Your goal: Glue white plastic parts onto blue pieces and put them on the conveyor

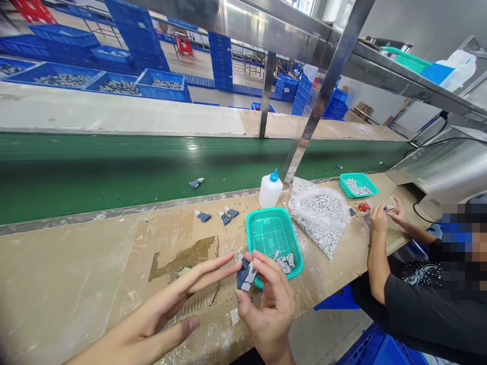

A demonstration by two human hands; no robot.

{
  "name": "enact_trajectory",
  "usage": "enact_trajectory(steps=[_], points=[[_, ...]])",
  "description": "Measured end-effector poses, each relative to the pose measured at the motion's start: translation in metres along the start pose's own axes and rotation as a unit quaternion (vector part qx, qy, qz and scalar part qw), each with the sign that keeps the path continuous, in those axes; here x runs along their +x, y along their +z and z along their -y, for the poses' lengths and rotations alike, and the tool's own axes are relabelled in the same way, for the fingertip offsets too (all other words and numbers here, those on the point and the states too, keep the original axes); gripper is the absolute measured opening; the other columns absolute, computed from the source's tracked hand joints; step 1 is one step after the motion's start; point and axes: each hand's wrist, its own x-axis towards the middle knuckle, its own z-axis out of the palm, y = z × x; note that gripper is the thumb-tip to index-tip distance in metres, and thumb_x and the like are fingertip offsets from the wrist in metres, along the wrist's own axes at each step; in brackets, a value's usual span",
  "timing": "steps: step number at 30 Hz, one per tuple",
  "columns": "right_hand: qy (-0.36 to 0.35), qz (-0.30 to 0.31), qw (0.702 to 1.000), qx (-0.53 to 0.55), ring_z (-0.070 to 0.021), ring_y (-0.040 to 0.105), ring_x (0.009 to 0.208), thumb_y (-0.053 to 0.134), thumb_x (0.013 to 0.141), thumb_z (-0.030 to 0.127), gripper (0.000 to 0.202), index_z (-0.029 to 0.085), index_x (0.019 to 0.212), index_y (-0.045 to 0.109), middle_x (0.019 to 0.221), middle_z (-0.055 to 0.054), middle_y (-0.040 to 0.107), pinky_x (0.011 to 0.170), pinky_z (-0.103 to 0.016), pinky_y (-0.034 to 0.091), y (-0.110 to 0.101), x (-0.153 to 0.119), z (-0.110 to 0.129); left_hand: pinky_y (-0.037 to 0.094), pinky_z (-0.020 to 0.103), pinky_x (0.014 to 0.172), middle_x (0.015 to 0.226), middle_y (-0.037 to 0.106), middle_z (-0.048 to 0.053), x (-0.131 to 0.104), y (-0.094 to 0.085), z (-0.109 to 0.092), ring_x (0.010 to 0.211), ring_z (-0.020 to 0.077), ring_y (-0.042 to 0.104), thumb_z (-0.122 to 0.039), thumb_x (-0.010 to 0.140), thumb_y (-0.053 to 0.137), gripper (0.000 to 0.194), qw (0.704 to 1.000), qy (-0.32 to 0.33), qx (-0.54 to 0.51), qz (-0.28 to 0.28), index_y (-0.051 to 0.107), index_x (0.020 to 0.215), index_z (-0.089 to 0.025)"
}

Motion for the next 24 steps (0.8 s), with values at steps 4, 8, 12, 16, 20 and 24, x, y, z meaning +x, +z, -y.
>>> enact_trajectory(steps=[4, 8, 12, 16, 20, 24], points=[[-0.005, -0.009, 1.0, -0.002, -0.0296, 0.069, 0.116, 0.071, 0.086, 0.014, 0.049, 0.029, 0.131, 0.062, 0.132, -0.012, 0.065, 0.092, -0.044, 0.062, 0.0, 0.0, 0.003, 0.009, 0.053, 0.124, 0.162, 0.029, 0.002, 0.001, -0.004, 0.002, 0.152, 0.0295, 0.016, -0.029, 0.094, 0.056, 0.06, 0.999, 0.013, -0.03, -0.012, 0.04, 0.151, -0.035], [0.003, -0.039, 0.999, 0.017, -0.031, 0.072, 0.108, 0.073, 0.086, 0.021, 0.041, 0.027, 0.126, 0.064, 0.125, -0.014, 0.068, 0.086, -0.045, 0.064, 0.002, 0.002, 0.009, 0.016, 0.053, 0.124, 0.153, 0.047, 0.008, 0.007, -0.006, -0.001, 0.148, 0.0315, 0.031, -0.025, 0.088, 0.062, 0.059, 0.979, 0.03, -0.2, 0.005, 0.049, 0.146, -0.029], [0.003, -0.072, 0.997, 0.03, -0.0297, 0.076, 0.098, 0.074, 0.085, 0.026, 0.032, 0.024, 0.116, 0.067, 0.115, -0.012, 0.069, 0.079, -0.042, 0.066, 0.004, 0.007, 0.015, 0.021, 0.054, 0.123, 0.138, 0.061, 0.011, 0.012, -0.004, -0.01, 0.139, 0.0326, 0.045, -0.015, 0.081, 0.058, 0.053, 0.927, 0.042, -0.372, 0.002, 0.062, 0.133, -0.02], [0.011, -0.083, 0.995, 0.056, -0.0297, 0.076, 0.096, 0.075, 0.084, 0.027, 0.03, 0.024, 0.113, 0.067, 0.111, -0.01, 0.067, 0.081, -0.043, 0.065, 0.006, 0.009, 0.018, 0.032, 0.052, 0.12, 0.133, 0.065, 0.013, 0.012, -0.002, -0.013, 0.135, 0.0318, 0.05, -0.008, 0.077, 0.055, 0.052, 0.9, 0.055, -0.432, 0.006, 0.067, 0.126, -0.015], [0.023, -0.08, 0.994, 0.077, -0.0305, 0.075, 0.098, 0.074, 0.085, 0.027, 0.033, 0.025, 0.116, 0.065, 0.11, -0.009, 0.065, 0.084, -0.044, 0.064, 0.008, 0.008, 0.017, 0.039, 0.046, 0.116, 0.131, 0.065, 0.015, 0.011, -0.003, -0.011, 0.132, 0.0299, 0.054, -0.005, 0.078, 0.053, 0.051, 0.881, 0.056, -0.469, 0.016, 0.067, 0.126, -0.013], [0.034, -0.069, 0.993, 0.094, -0.03, 0.075, 0.101, 0.073, 0.085, 0.025, 0.034, 0.026, 0.118, 0.064, 0.111, -0.008, 0.063, 0.085, -0.042, 0.063, 0.01, 0.006, 0.017, 0.044, 0.043, 0.113, 0.13, 0.066, 0.015, 0.009, -0.005, -0.011, 0.128, 0.0289, 0.057, -0.004, 0.078, 0.054, 0.05, 0.871, 0.044, -0.488, 0.023, 0.067, 0.125, -0.012]])
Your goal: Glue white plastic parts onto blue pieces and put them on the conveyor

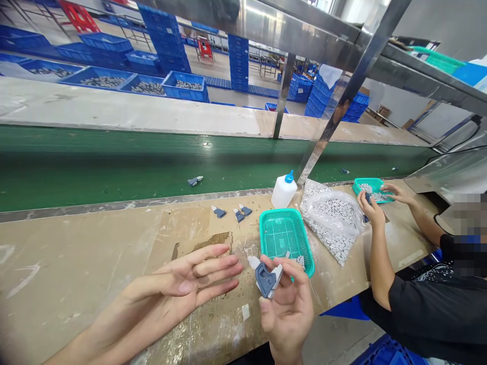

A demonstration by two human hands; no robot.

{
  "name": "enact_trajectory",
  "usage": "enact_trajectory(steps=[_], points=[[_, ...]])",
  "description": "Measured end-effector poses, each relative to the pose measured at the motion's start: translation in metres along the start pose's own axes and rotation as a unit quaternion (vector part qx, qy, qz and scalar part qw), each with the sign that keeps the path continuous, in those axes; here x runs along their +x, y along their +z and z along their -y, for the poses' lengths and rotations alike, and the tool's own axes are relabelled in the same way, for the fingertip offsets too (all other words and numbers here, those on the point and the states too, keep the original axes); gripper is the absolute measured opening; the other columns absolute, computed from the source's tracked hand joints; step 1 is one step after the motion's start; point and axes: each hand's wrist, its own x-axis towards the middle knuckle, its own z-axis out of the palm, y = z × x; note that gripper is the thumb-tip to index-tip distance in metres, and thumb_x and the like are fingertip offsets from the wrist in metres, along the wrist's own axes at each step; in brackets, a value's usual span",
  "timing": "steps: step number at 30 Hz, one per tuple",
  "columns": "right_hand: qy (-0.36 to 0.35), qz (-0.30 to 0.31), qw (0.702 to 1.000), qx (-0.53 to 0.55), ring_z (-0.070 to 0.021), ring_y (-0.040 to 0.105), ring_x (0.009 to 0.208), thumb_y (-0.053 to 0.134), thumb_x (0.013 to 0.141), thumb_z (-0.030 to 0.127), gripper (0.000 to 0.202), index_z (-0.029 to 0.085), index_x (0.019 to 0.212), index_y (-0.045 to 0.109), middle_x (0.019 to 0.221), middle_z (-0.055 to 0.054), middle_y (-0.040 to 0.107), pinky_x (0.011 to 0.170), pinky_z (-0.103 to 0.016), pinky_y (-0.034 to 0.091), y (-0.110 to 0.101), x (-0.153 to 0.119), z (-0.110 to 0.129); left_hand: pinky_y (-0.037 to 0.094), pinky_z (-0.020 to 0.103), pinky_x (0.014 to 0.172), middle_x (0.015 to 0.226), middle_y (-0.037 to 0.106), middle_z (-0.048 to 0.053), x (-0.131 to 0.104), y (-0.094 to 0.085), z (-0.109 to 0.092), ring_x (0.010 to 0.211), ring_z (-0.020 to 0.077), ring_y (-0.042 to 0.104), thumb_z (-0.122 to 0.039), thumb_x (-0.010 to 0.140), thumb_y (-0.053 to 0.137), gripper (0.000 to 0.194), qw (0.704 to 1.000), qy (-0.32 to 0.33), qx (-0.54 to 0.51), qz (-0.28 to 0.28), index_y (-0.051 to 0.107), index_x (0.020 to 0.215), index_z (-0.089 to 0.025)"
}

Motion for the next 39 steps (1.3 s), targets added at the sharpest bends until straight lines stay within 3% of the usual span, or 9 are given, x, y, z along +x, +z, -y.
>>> enact_trajectory(steps=[5, 8, 10, 15, 28, 35, 39], points=[[0.011, 0.006, 1.0, 0.006, -0.032, 0.075, 0.099, 0.072, 0.086, 0.031, 0.035, 0.026, 0.119, 0.062, 0.108, -0.008, 0.064, 0.083, -0.045, 0.064, 0.003, -0.002, 0.001, 0.051, 0.04, 0.103, 0.119, 0.071, 0.013, -0.001, -0.003, 0.001, 0.116, 0.028, 0.065, -0.009, 0.081, 0.06, 0.039, 0.997, 0.01, 0.041, -0.065, 0.07, 0.119, -0.014], [0.018, 0.014, 1.0, 0.001, -0.0342, 0.074, 0.101, 0.072, 0.085, 0.036, 0.037, 0.025, 0.119, 0.061, 0.106, -0.009, 0.065, 0.082, -0.046, 0.063, 0.006, -0.001, 0.002, 0.053, 0.038, 0.097, 0.115, 0.072, 0.012, 0.002, -0.004, 0.007, 0.109, 0.0268, 0.066, -0.02, 0.084, 0.069, 0.031, 0.985, 0.026, 0.104, -0.134, 0.07, 0.115, -0.016], [0.021, 0.021, 1.0, 0.0, -0.0338, 0.074, 0.101, 0.073, 0.085, 0.038, 0.039, 0.026, 0.12, 0.061, 0.107, -0.009, 0.065, 0.082, -0.045, 0.064, 0.008, -0.001, 0.001, 0.053, 0.039, 0.096, 0.114, 0.071, 0.013, 0.004, -0.004, 0.014, 0.107, 0.0273, 0.066, -0.029, 0.083, 0.075, 0.036, 0.979, 0.015, 0.133, -0.157, 0.069, 0.115, -0.016], [0.023, 0.064, 0.998, 0.007, -0.0293, 0.076, 0.098, 0.07, 0.087, 0.035, 0.038, 0.029, 0.124, 0.06, 0.11, -0.008, 0.066, 0.082, -0.04, 0.064, 0.015, -0.003, -0.002, 0.051, 0.043, 0.097, 0.116, 0.07, 0.014, 0.008, -0.003, 0.028, 0.109, 0.0297, 0.065, -0.04, 0.08, 0.079, 0.046, 0.982, 0.013, 0.149, -0.119, 0.066, 0.118, -0.017], [0.005, 0.142, 0.99, 0.011, -0.026, 0.071, 0.109, 0.072, 0.087, 0.031, 0.034, 0.031, 0.119, 0.062, 0.107, -0.005, 0.063, 0.093, -0.038, 0.06, 0.036, 0.001, 0.0, 0.05, 0.034, 0.094, 0.103, 0.073, 0.008, -0.003, -0.019, 0.026, 0.104, 0.0259, 0.067, -0.036, 0.084, 0.076, 0.028, 0.968, 0.084, 0.208, -0.111, 0.069, 0.104, -0.017], [0.002, 0.15, 0.989, -0.008, -0.0284, 0.067, 0.116, 0.075, 0.085, 0.028, 0.032, 0.029, 0.114, 0.063, 0.104, -0.006, 0.067, 0.096, -0.045, 0.058, 0.043, -0.004, -0.008, 0.05, 0.029, 0.083, 0.096, 0.067, 0.006, -0.009, -0.034, 0.029, 0.092, 0.0223, 0.065, -0.043, 0.082, 0.077, 0.031, 0.961, 0.087, 0.237, -0.109, 0.066, 0.094, -0.016], [0.018, 0.149, 0.988, 0.019, -0.0266, 0.064, 0.122, 0.077, 0.084, 0.022, 0.033, 0.03, 0.113, 0.064, 0.105, -0.005, 0.069, 0.098, -0.043, 0.058, 0.045, -0.004, -0.012, 0.048, 0.029, 0.085, 0.098, 0.066, 0.006, -0.01, -0.041, 0.029, 0.093, 0.0212, 0.064, -0.045, 0.08, 0.078, 0.033, 0.962, 0.088, 0.232, -0.112, 0.066, 0.095, -0.017]])
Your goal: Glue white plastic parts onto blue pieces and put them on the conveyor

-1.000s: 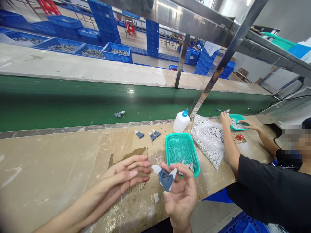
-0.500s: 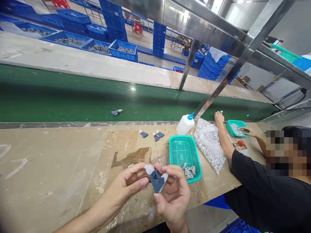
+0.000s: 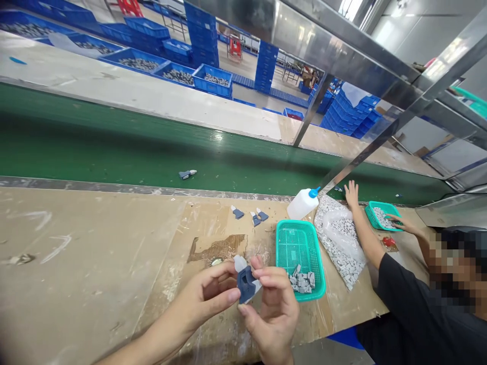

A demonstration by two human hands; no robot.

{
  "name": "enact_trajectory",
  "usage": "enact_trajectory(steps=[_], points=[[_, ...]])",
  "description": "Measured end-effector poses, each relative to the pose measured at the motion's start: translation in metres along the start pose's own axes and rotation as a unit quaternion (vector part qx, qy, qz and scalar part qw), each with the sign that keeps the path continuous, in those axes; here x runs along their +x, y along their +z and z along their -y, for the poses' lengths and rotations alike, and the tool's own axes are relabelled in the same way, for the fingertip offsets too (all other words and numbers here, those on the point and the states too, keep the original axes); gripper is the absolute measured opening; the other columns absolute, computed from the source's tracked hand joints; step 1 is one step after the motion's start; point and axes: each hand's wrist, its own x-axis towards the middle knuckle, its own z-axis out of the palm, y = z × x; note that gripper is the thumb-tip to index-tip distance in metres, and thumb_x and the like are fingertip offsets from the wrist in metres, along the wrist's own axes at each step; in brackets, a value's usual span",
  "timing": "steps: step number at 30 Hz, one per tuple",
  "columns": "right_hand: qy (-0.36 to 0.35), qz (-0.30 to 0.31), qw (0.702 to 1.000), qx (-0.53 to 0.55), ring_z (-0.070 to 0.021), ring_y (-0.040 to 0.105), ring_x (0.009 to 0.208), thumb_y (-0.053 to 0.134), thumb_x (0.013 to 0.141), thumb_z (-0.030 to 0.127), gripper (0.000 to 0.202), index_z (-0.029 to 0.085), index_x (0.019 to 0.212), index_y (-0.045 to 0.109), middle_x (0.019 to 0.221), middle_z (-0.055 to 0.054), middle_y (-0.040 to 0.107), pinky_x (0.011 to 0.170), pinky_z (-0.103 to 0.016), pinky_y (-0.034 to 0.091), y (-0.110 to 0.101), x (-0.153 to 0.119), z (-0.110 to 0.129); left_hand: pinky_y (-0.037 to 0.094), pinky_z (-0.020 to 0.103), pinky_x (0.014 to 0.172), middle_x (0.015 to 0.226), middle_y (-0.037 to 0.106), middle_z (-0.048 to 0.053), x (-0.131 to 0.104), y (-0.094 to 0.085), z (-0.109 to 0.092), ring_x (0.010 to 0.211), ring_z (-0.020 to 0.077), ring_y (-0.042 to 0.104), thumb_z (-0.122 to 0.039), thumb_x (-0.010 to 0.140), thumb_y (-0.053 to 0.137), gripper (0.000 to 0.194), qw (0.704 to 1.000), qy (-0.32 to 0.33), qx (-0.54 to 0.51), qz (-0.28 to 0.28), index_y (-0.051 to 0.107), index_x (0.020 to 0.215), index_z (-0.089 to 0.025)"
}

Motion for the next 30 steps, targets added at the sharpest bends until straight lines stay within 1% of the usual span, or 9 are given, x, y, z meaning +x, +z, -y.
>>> enact_trajectory(steps=[9, 12, 15, 18, 19, 22, 26, 28, 30], points=[[-0.035, 0.025, 0.996, -0.075, -0.0247, 0.069, 0.112, 0.073, 0.085, 0.014, 0.03, 0.027, 0.11, 0.063, 0.108, -0.006, 0.071, 0.096, -0.042, 0.059, 0.008, 0.005, -0.015, 0.048, 0.029, 0.086, 0.096, 0.067, 0.006, 0.008, -0.01, 0.003, 0.093, 0.021, 0.062, -0.049, 0.073, 0.082, 0.043, 0.998, 0.022, 0.001, -0.051, 0.065, 0.096, -0.016], [-0.081, 0.112, 0.977, -0.164, -0.0265, 0.069, 0.113, 0.07, 0.085, 0.013, 0.036, 0.026, 0.118, 0.063, 0.114, -0.009, 0.071, 0.095, -0.04, 0.06, 0.009, 0.011, -0.022, 0.049, 0.029, 0.082, 0.09, 0.069, 0.007, 0.004, -0.026, -0.008, 0.089, 0.022, 0.065, -0.048, 0.069, 0.084, 0.044, 0.995, 0.017, 0.003, -0.096, 0.066, 0.091, -0.015], [-0.093, 0.241, 0.925, -0.278, -0.0279, 0.068, 0.116, 0.07, 0.085, 0.021, 0.05, 0.028, 0.132, 0.056, 0.126, -0.009, 0.069, 0.094, -0.039, 0.061, 0.021, 0.037, -0.033, 0.051, 0.03, 0.081, 0.085, 0.071, 0.007, -0.012, -0.059, -0.027, 0.085, 0.0227, 0.067, -0.047, 0.067, 0.084, 0.042, 0.971, 0.047, 0.03, -0.231, 0.066, 0.087, -0.015], [-0.07, 0.331, 0.876, -0.344, -0.0267, 0.068, 0.115, 0.059, 0.092, 0.026, 0.042, 0.029, 0.134, 0.054, 0.128, -0.008, 0.068, 0.092, -0.04, 0.061, 0.069, 0.084, -0.055, 0.052, 0.032, 0.086, 0.09, 0.073, 0.008, -0.04, -0.102, -0.045, 0.089, 0.025, 0.069, -0.048, 0.064, 0.084, 0.044, 0.92, 0.097, 0.046, -0.376, 0.066, 0.089, -0.016], [-0.061, 0.37, 0.855, -0.359, -0.0259, 0.067, 0.116, 0.054, 0.094, 0.023, 0.04, 0.026, 0.134, 0.055, 0.128, -0.01, 0.067, 0.096, -0.04, 0.059, 0.093, 0.102, -0.067, 0.053, 0.033, 0.088, 0.093, 0.073, 0.009, -0.05, -0.117, -0.05, 0.091, 0.0264, 0.07, -0.049, 0.062, 0.085, 0.047, 0.905, 0.105, 0.043, -0.41, 0.066, 0.09, -0.016], [-0.069, 0.408, 0.835, -0.363, -0.0237, 0.056, 0.132, 0.045, 0.095, 0.011, 0.042, 0.017, 0.135, 0.056, 0.138, -0.013, 0.059, 0.113, -0.04, 0.045, 0.182, 0.154, -0.111, 0.05, 0.037, 0.098, 0.102, 0.075, 0.013, -0.072, -0.154, -0.056, 0.099, 0.0311, 0.071, -0.053, 0.058, 0.085, 0.058, 0.867, 0.1, 0.042, -0.486, 0.064, 0.097, -0.016], [-0.072, 0.435, 0.818, -0.369, -0.0246, 0.061, 0.118, 0.063, 0.095, 0.027, 0.032, 0.019, 0.126, 0.06, 0.134, -0.01, 0.06, 0.1, -0.048, 0.053, 0.283, 0.196, -0.155, 0.048, 0.041, 0.1, 0.088, 0.077, 0.013, -0.075, -0.193, -0.056, 0.098, 0.0358, 0.072, -0.057, 0.062, 0.078, 0.059, 0.819, 0.073, 0.126, -0.555, 0.064, 0.103, -0.017], [-0.07, 0.434, 0.816, -0.376, -0.0235, 0.064, 0.11, 0.062, 0.096, 0.035, 0.035, 0.017, 0.126, 0.059, 0.129, -0.009, 0.061, 0.093, -0.045, 0.056, 0.31, 0.201, -0.163, 0.051, 0.04, 0.092, 0.08, 0.077, 0.01, -0.069, -0.214, -0.06, 0.094, 0.0375, 0.072, -0.058, 0.063, 0.074, 0.052, 0.793, 0.078, 0.19, -0.574, 0.066, 0.098, -0.019], [-0.057, 0.436, 0.809, -0.391, -0.0218, 0.065, 0.106, 0.062, 0.097, 0.034, 0.034, 0.015, 0.125, 0.059, 0.126, -0.009, 0.062, 0.09, -0.044, 0.056, 0.321, 0.201, -0.166, 0.052, 0.037, 0.078, 0.071, 0.075, 0.006, -0.06, -0.236, -0.068, 0.087, 0.0377, 0.072, -0.058, 0.064, 0.071, 0.046, 0.773, 0.079, 0.256, -0.575, 0.068, 0.09, -0.021]])
